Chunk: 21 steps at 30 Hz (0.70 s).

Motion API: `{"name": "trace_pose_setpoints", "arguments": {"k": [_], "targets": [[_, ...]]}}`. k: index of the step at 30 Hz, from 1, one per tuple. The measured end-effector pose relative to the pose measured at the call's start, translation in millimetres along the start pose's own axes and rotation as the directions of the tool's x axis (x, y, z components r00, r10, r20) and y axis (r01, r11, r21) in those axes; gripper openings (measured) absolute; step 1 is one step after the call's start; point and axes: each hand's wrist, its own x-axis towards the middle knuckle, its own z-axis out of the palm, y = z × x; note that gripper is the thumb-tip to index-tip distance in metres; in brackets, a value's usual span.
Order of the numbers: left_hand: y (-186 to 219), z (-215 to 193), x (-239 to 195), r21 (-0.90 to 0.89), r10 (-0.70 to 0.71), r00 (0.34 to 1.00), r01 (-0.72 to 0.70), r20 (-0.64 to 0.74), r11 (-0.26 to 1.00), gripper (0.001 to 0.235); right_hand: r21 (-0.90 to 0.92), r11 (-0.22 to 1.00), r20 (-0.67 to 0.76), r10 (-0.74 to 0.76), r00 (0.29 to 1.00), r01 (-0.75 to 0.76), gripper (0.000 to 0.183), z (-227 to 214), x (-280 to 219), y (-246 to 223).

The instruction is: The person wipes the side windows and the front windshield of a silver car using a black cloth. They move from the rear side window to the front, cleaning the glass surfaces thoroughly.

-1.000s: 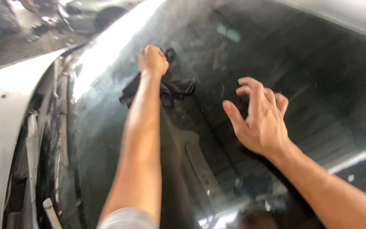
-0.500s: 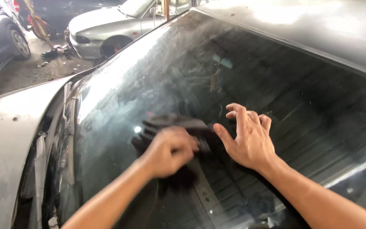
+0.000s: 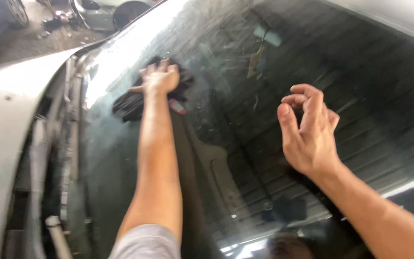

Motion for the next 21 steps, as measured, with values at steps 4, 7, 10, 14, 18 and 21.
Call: {"name": "trace_pose_setpoints", "arguments": {"k": [4,7,10,14,18,21], "targets": [[-30,8,10,-0.016,-0.141,0.990,0.140,-0.019,0.990,0.070,-0.013,0.999,0.062,-0.032,0.998,0.033,0.057,-7,2,-17],[1,7,-43,0.074,0.288,0.954,-0.282,-0.081,0.957,0.059,0.033,0.980,-0.079,-0.192,0.978,0.195,0.035,2,10,9],[5,56,-142,0.421,0.898,0.378,-0.794,-0.224,0.439,0.044,0.210,0.969,-0.086,-0.110,0.990,0.126,0.043,-6,14,12],[-11,71,-357,0.352,0.978,0.208,-0.916,0.012,0.191,0.045,0.276,0.935,-0.137,-0.193,0.972,0.224,0.045,-9,22,28],[-66,121,-470,0.416,0.985,0.135,-0.906,0.107,0.079,0.056,0.392,0.847,-0.186,-0.310,0.932,0.360,0.015,11,33,62],[-70,105,-448,0.294,0.964,0.266,-0.921,-0.011,0.258,0.051,0.305,0.892,-0.093,-0.320,0.943,0.333,0.037,20,33,95]]}}
